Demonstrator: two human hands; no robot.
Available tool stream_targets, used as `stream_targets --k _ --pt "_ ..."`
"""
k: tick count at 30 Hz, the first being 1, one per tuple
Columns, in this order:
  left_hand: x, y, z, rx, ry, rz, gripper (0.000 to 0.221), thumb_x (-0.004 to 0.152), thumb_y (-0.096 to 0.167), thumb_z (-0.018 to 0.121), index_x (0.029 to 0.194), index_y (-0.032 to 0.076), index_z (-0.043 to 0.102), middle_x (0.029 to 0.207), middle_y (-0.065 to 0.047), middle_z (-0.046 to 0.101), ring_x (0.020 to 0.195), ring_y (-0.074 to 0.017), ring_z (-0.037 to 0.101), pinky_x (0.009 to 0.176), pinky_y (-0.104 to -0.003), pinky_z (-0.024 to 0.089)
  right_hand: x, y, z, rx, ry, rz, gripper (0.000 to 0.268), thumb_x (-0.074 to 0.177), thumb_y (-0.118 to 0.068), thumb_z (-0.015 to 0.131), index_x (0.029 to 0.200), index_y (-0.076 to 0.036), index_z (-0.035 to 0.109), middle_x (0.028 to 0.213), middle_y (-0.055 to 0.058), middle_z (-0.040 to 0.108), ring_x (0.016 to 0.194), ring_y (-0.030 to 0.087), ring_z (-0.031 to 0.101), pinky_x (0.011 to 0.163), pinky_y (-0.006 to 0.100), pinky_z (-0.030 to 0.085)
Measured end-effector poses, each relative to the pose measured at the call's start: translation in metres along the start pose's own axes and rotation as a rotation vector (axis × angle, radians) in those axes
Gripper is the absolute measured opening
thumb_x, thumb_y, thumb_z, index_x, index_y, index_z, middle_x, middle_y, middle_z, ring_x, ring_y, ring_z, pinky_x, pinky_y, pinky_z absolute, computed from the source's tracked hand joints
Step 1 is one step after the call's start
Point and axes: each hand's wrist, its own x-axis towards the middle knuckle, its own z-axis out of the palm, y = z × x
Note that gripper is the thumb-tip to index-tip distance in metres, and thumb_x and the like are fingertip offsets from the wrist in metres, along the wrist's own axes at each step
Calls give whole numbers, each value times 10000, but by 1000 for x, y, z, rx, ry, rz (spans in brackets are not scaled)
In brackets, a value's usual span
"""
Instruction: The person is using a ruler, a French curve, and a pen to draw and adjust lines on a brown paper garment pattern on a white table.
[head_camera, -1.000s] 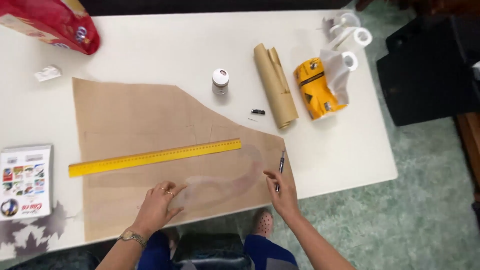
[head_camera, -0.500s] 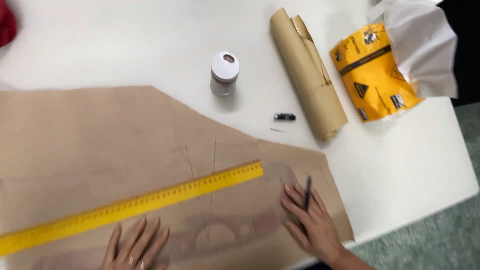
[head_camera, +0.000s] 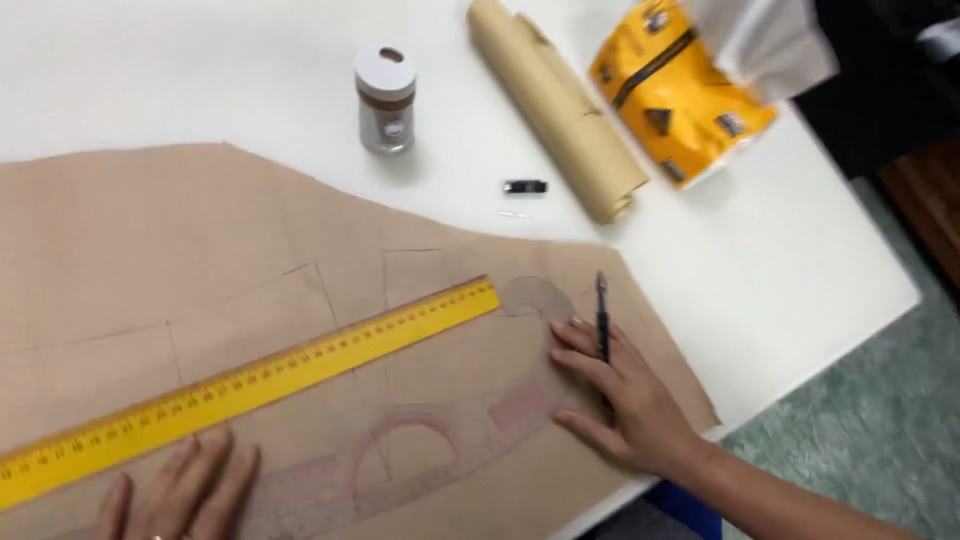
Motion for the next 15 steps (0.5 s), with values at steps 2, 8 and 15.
stream_targets --k 2,8,15 --pt "-9 -6 23 -247 894 1 766 685 601 511 1353 231 563 1446 -10 562 1360 -236 534 1204 -528 364 6 0 -2 -6 10 5 561 849 -278 694 1319 -57 482 1455 166 453 1356 373 436 1158 504 282" --pt "-20 -9 0 -251 696 -60 913 703 738 441 1446 209 391 1571 -32 343 1469 -268 260 1127 -575 165 2 -8 -1 -63 -36 148 597 885 -384 605 1381 -98 434 1491 164 398 1404 324 327 1158 489 184" --pt "-37 -6 -21 -369 572 -59 728 826 710 414 1410 277 446 1526 -69 357 1432 -327 268 1090 -642 169 6 -5 5 -107 55 209 475 941 -383 520 1319 -96 506 1383 163 501 1325 334 424 1128 509 260"
